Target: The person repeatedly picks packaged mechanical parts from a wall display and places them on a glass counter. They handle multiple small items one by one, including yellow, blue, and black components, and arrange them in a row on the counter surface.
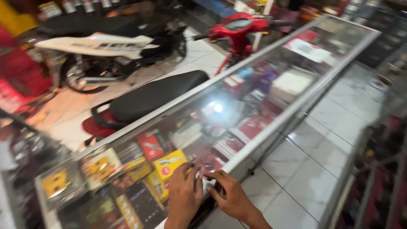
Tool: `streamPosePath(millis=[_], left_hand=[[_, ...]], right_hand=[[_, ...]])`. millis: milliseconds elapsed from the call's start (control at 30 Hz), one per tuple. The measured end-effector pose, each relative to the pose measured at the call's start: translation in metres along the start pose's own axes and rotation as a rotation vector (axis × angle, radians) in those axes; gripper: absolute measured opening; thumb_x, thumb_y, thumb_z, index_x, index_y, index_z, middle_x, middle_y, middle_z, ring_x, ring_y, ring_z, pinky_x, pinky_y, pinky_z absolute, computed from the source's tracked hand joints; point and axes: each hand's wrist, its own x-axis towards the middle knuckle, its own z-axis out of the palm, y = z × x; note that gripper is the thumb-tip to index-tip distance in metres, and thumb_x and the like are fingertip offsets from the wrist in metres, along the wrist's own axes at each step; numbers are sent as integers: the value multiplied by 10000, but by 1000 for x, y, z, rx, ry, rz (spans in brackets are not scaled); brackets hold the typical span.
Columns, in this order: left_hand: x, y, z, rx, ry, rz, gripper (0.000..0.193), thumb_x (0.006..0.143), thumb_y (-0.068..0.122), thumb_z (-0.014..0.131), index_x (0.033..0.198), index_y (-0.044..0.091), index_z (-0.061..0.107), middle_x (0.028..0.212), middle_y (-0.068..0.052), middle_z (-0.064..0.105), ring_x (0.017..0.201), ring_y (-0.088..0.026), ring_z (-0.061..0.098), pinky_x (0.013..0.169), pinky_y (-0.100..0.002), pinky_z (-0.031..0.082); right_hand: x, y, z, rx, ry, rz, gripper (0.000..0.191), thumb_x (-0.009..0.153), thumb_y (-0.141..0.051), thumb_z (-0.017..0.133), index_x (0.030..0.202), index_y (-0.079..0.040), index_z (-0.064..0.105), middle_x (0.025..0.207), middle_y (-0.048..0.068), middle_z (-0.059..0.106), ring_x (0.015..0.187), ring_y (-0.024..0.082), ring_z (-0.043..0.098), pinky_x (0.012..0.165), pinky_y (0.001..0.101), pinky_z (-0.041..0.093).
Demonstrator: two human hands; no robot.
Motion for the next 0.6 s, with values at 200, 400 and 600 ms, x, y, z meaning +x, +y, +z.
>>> streamPosePath(millis=[200,400,600], left_hand=[[-55,59,82,-162,-207,275,326,755,59,726,1079,60,687,1125,-131,655,1051,-353,626,873,-453,493],[-132,159,184,-337,-570,492,260,808,81,733,1066,77,703,1112,-106,664,1056,-315,641,832,-439,495],[-216,317,223,-518,-802,630,241,852,89,721,1093,85,708,1117,-96,669,1074,-303,637,863,-445,494]], right_hand=[[-125,28,-85,-119,117,360,399,886,-185,744,1267,-102,660,1089,98,696,878,242,712,828,365,563],[-296,34,-169,-185,309,650,441,910,-239,729,1338,-155,667,1096,50,702,909,206,696,816,370,560],[-474,-4,-230,-255,646,664,400,900,-197,742,1284,-111,668,1099,67,714,900,207,716,863,353,565]])
